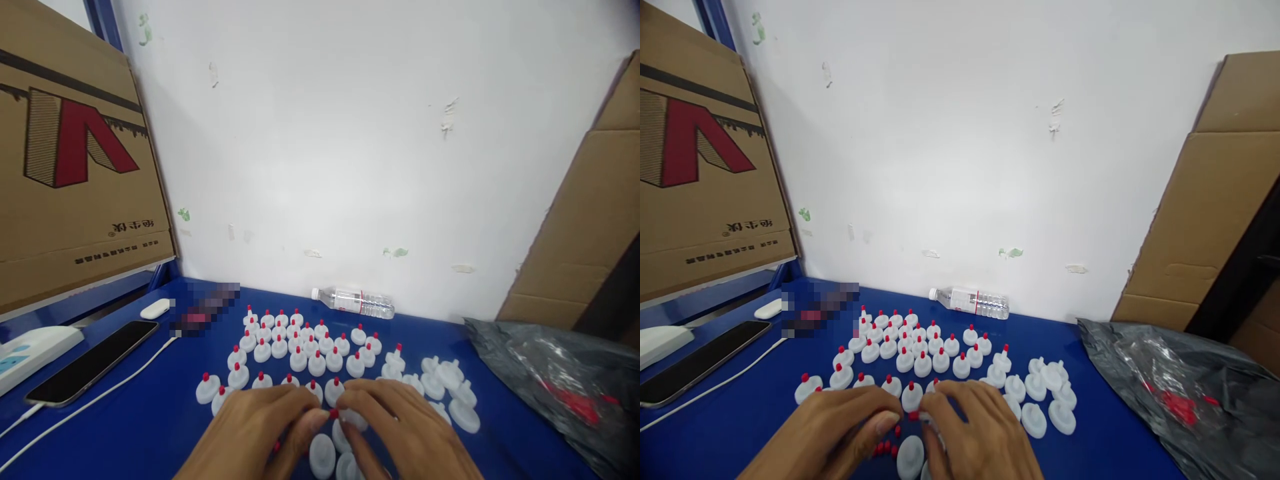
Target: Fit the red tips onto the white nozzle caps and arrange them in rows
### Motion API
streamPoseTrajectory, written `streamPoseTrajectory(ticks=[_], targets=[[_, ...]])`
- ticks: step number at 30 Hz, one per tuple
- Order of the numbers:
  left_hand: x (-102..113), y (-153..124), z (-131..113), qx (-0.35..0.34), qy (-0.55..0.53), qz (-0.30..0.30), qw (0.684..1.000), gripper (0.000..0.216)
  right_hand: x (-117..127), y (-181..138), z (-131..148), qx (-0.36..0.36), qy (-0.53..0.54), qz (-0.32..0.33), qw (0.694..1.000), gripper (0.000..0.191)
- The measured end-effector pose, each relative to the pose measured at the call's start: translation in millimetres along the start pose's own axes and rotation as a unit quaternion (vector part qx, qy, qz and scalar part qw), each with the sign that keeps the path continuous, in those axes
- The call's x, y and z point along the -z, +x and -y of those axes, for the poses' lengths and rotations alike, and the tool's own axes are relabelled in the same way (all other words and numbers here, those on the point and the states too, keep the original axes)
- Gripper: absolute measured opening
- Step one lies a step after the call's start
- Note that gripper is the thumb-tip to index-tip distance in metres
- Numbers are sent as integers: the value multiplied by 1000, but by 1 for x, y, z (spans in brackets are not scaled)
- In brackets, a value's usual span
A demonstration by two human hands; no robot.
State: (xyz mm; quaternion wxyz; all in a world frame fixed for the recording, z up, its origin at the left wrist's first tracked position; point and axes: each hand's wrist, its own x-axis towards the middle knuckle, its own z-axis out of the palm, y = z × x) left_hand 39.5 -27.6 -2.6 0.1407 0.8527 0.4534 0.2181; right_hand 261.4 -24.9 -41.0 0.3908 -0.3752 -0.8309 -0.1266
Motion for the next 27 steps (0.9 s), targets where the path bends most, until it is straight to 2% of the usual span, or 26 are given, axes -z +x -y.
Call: streamPoseTrajectory(ticks=[3,6,9,14,21,24,27], targets=[[9,-4,14,76,90,21,993,33,-2,-8,-13,-23,-67,24,997,17],[17,-6,26,162,173,56,970,26,-4,-16,-24,-36,-116,34,992,7],[16,-6,30,203,201,106,952,26,-8,-24,-32,-38,-141,73,987,2],[0,-1,33,193,205,139,949,28,-12,-31,-38,-12,-161,100,982,5],[-11,5,38,174,224,141,948,24,4,-22,-41,41,-225,60,972,31],[-11,6,37,169,224,141,949,23,-3,-32,-47,50,-266,70,960,36],[-11,7,36,168,226,150,948,23,-10,-44,-53,61,-263,88,959,37]])
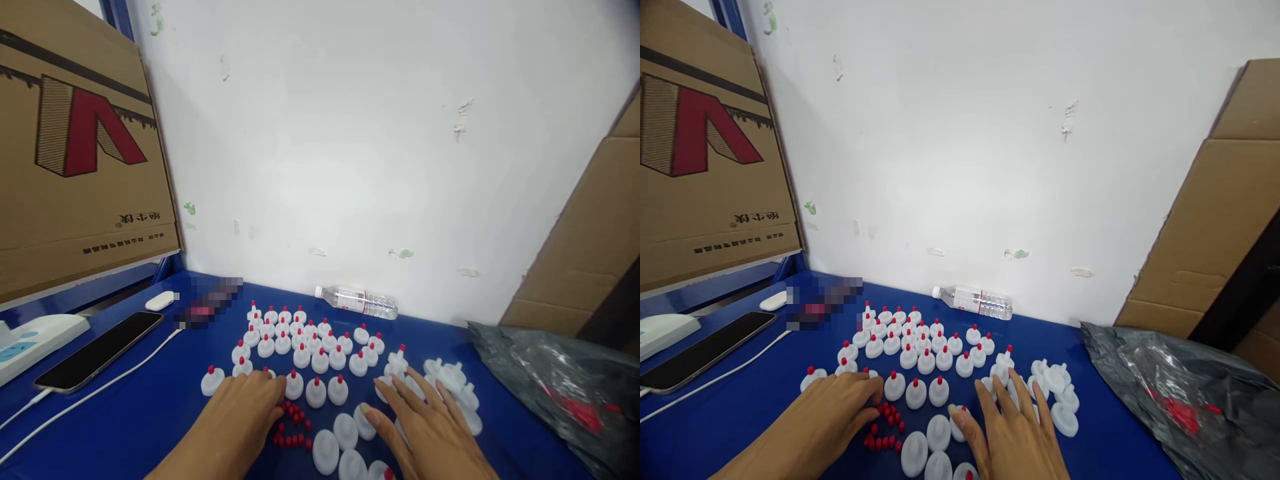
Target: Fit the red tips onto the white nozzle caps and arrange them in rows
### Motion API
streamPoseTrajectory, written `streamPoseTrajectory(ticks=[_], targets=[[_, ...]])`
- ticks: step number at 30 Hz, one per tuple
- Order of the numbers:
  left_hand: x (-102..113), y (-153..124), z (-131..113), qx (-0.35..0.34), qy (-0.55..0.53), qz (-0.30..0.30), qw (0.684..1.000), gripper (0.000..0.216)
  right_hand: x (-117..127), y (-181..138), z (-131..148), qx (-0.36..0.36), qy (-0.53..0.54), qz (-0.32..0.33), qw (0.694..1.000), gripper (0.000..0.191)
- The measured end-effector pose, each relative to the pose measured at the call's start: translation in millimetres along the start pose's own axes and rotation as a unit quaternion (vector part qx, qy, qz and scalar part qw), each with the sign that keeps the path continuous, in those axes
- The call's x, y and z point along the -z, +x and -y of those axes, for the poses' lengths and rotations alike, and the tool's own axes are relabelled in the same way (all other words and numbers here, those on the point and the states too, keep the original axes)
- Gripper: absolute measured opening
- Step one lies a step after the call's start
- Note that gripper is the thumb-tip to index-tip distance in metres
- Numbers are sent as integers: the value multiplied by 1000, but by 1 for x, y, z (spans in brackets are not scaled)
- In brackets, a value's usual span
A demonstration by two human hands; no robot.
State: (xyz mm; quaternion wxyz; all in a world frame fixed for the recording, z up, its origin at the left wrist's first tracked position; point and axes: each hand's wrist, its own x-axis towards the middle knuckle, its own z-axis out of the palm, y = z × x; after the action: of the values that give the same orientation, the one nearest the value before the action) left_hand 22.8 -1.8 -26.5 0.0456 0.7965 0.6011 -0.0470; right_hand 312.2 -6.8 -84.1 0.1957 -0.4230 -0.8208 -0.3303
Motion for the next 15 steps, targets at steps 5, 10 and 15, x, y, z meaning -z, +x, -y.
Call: streamPoseTrajectory(ticks=[5,10,15], targets=[[6,-2,3,14,8,-7,1000,23,14,12,1,-5,47,-40,998,31],[19,-6,6,1,-102,-113,988,24,40,37,14,-117,143,-101,978,34],[27,-10,-7,-39,-382,-165,909,23,52,46,25,-99,284,-101,948,15]])
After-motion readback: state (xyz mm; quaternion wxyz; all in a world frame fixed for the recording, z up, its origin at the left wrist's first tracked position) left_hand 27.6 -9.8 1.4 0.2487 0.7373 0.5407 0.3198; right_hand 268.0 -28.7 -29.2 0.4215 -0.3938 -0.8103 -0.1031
